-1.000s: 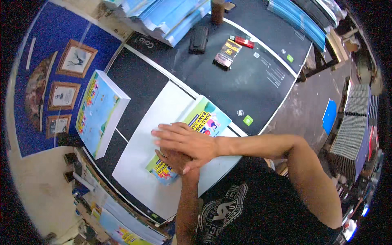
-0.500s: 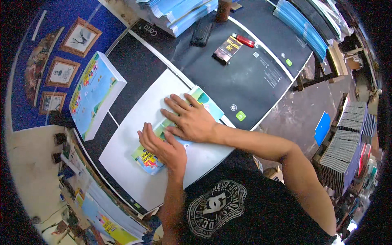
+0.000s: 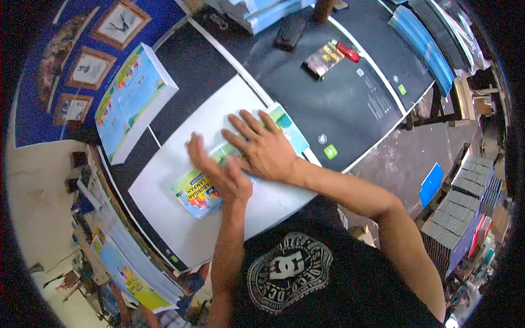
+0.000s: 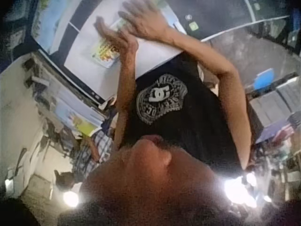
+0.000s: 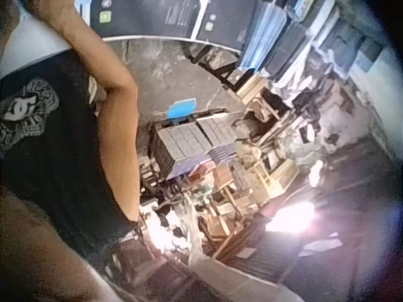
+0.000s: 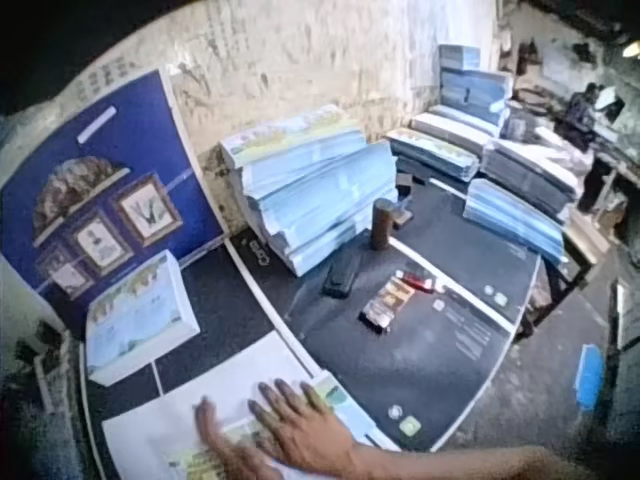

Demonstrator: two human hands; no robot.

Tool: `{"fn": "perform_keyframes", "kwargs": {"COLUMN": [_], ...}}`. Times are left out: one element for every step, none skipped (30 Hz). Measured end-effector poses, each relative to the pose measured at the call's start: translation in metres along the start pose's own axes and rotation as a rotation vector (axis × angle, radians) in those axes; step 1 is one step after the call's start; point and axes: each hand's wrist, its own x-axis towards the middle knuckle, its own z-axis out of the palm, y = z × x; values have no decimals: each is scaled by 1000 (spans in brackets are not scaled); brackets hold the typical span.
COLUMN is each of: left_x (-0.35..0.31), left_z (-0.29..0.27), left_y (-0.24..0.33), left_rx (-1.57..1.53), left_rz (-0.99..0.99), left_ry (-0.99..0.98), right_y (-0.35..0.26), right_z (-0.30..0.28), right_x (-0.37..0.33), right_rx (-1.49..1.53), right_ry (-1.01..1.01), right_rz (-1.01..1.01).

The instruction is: The person folds printed booklet covers in half by hand, inserts folded paper pages into the covers, and aligns and presses the assembled booklets.

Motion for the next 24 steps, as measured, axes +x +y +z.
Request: {"fn": "perform_keyframes", "kwargs": {"left_x": [-2,-6,-6,-5,-4,1,3,4,6,7,9,12,2,-14,-15,-11,-10,-12,-15,-18,-16,-15,-12,-10], "left_z": [-3,-6,-7,-8,-9,-10,-15,-24,-36,-44,-51,-55,-58,-54,-48,-40,-40,-42,-45,-46,-42,-43,-50,-56], "left_y": [-1,1,0,-3,-6,-5,-3,0,5,16,29,48,27,-13,-18,-22,-30,-33,-36,-37,-35,-32,-31,-28], "left_rx": [107,67,70,-17,-103,-173,-172,-187,-195,-239,-281,-300,-270,-73,26,147,160,110,61,76,-58,-194,-183,-279], "left_rz": [39,35,31,-26,-84,-107,-111,-75,-40,-15,8,5,-4,58,-94,-215,-220,-120,-17,-25,-128,-229,-227,-225], "left_ry": [-113,-58,-55,-40,-25,15,18,84,156,251,345,459,474,337,177,-1,11,27,41,48,139,231,238,318], "right_y": [-1,-3,-4,-4,-5,-4,-3,-2,-4,-2,1,1,-3,-7,-7,-6,-6,-5,-4,-7,-8,-7,-7,-4], "right_z": [-1,-2,-2,0,1,2,3,4,7,9,10,7,7,7,3,3,4,3,2,3,6,9,11,12], "right_x": [-2,-4,-3,-1,-1,1,2,3,5,2,0,1,5,7,6,6,7,7,8,5,5,6,7,5], "right_rx": [5,11,13,20,23,12,2,5,-8,-26,-24,-37,-42,-41,-45,-48,-50,-70,-89,-77,-69,-66,-64,-60], "right_ry": [-7,-1,10,28,24,35,45,40,46,47,36,51,66,73,46,42,40,33,27,15,17,23,28,32], "right_rz": [1,10,15,23,17,18,17,13,5,14,17,18,9,0,10,15,20,11,1,13,3,-2,-7,-4]}}
